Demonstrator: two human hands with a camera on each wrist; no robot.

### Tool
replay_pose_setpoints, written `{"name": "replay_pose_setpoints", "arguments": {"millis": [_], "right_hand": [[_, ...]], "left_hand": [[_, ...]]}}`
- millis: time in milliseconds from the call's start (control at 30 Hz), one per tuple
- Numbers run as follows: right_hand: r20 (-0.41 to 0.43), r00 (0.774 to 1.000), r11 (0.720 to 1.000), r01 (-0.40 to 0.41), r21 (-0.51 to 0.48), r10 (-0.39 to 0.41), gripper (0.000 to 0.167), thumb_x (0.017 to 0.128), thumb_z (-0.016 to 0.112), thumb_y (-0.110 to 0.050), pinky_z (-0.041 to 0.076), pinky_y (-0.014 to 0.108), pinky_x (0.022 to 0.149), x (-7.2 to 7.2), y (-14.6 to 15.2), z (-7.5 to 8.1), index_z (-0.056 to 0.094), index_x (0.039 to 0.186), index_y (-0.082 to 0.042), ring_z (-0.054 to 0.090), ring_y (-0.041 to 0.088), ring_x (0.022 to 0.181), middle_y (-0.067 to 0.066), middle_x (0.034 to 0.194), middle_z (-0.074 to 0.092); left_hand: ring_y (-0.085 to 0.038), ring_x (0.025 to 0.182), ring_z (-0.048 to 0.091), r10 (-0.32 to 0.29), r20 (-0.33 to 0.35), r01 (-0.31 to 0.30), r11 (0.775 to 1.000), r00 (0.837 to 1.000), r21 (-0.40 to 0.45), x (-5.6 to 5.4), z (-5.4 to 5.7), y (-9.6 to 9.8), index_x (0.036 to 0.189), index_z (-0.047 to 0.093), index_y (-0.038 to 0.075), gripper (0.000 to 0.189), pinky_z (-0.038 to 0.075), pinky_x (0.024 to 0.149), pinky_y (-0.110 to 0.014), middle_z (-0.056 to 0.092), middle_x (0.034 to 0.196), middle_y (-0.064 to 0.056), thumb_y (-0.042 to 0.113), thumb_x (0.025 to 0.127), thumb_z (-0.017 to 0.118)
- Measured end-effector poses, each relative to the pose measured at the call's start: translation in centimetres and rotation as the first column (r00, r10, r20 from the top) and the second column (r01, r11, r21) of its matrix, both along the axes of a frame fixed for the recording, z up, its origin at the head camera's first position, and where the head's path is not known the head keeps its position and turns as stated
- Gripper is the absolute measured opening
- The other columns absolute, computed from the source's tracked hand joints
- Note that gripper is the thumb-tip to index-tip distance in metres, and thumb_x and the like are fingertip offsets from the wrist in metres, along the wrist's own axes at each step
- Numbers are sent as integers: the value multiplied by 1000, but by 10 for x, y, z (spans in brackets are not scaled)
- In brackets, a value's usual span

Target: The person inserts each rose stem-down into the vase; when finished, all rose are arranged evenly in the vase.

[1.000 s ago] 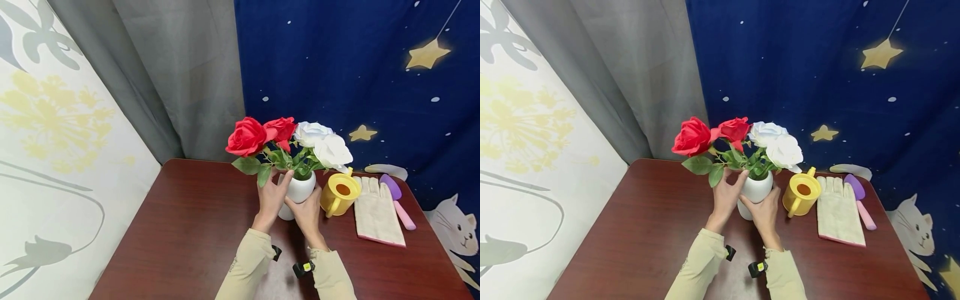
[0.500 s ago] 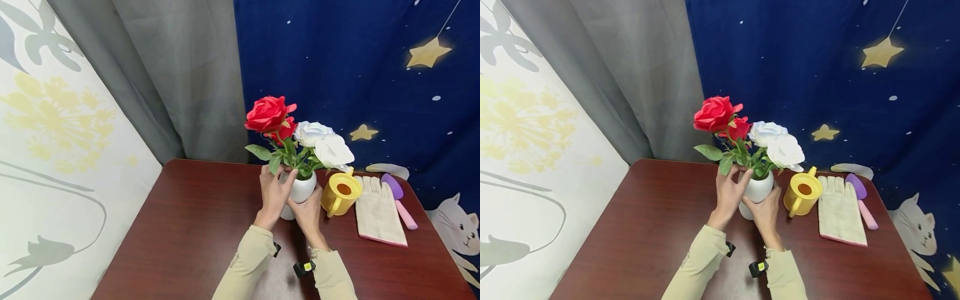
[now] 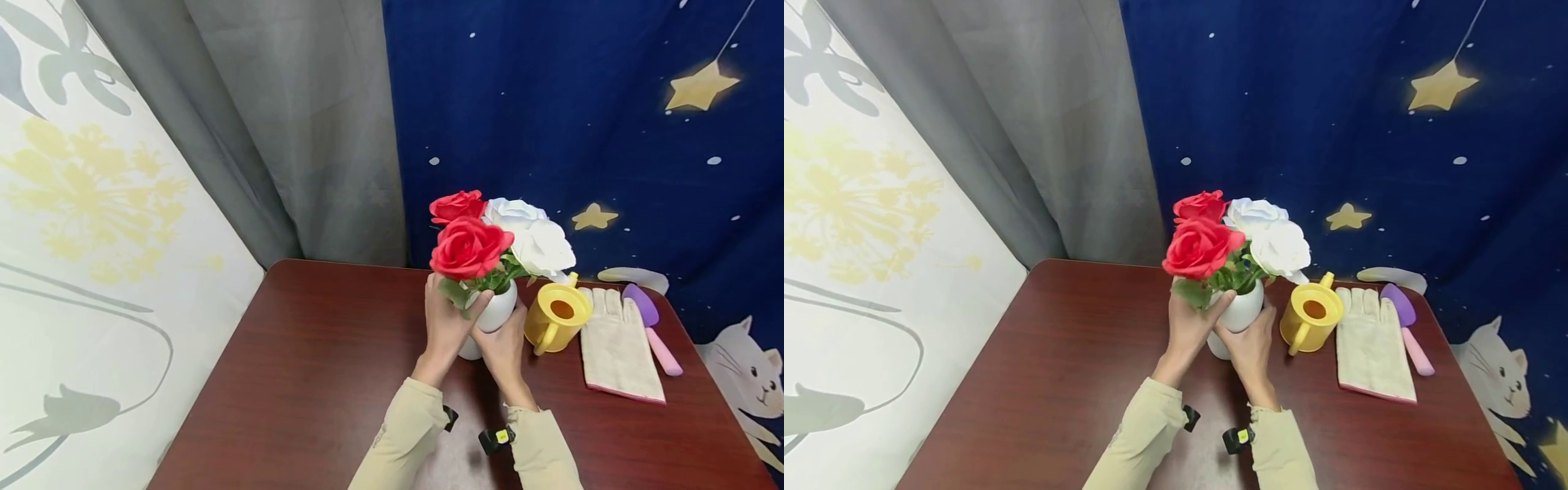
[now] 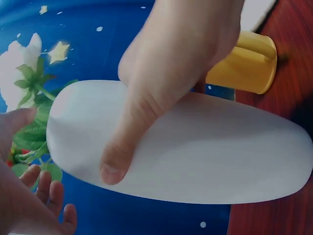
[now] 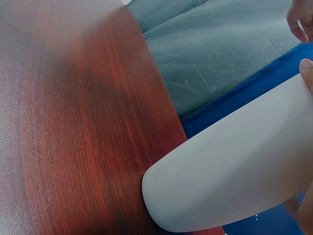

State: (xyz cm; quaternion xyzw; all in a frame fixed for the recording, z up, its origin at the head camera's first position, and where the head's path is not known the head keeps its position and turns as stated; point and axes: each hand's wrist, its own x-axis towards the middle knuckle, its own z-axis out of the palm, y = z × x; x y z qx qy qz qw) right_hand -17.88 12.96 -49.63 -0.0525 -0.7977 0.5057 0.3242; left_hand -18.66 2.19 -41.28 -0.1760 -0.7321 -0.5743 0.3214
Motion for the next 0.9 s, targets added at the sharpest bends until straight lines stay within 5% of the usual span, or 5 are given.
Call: {"name": "replay_pose_setpoints", "arguments": {"millis": [167, 300, 433, 700, 900], "right_hand": [[0, 1000, 1000, -5, 0, 5, 86, 65, 83, -24, 37, 41, 83, -1, -2, 1, 34, 131, 3, 46, 31, 100, 22, 116, 43], [-6, 1000, 1000, -3, 4, 3, 86, 65, 83, -22, 37, 42, 82, -1, -1, 1, 34, 131, 4, 46, 32, 99, 22, 116, 43], [-9, 1000, 1000, 0, 6, 0, 87, 65, 83, -22, 38, 43, 81, -1, -1, 1, 34, 132, 4, 47, 33, 98, 23, 116, 43], [-8, 1000, 1000, -15, 4, 15, 85, 65, 81, -19, 37, 45, 84, 0, -3, 0, 33, 132, 4, 46, 34, 100, 24, 118, 42], [-13, 1000, 1000, -17, -1, 17, 86, 65, 81, -20, 37, 46, 85, -1, -3, 0, 32, 132, 4, 46, 35, 101, 24, 118, 42]], "left_hand": [[-13, 108, 48, -20, 112, 18, 1000, 994, 19, 11, -2, -10, 131, 46, 19, 70, 43, 89, -35, 53, 117, 1, 29, 71, 81], [-18, 107, 50, -66, 94, 59, 996, 993, 72, 24, 14, -13, 125, 51, 11, 60, 42, 90, -37, 55, 114, -4, 18, 73, 80], [-22, 107, 51, -117, 42, 109, 982, 992, 155, 24, 25, -8, 125, 53, 6, 57, 44, 89, -37, 58, 117, -7, 9, 74, 78], [-17, 87, 56, 1, -3, -1, 995, 1000, 104, 4, 16, 3, 101, 68, 11, 20, 47, 74, -29, 67, 93, 2, 15, 81, 70], [-14, 87, 52, 56, 23, -56, 998, 998, 20, 0, 13, 2, 95, 69, 12, 16, 42, 75, -31, 66, 89, 4, 18, 81, 71]]}}
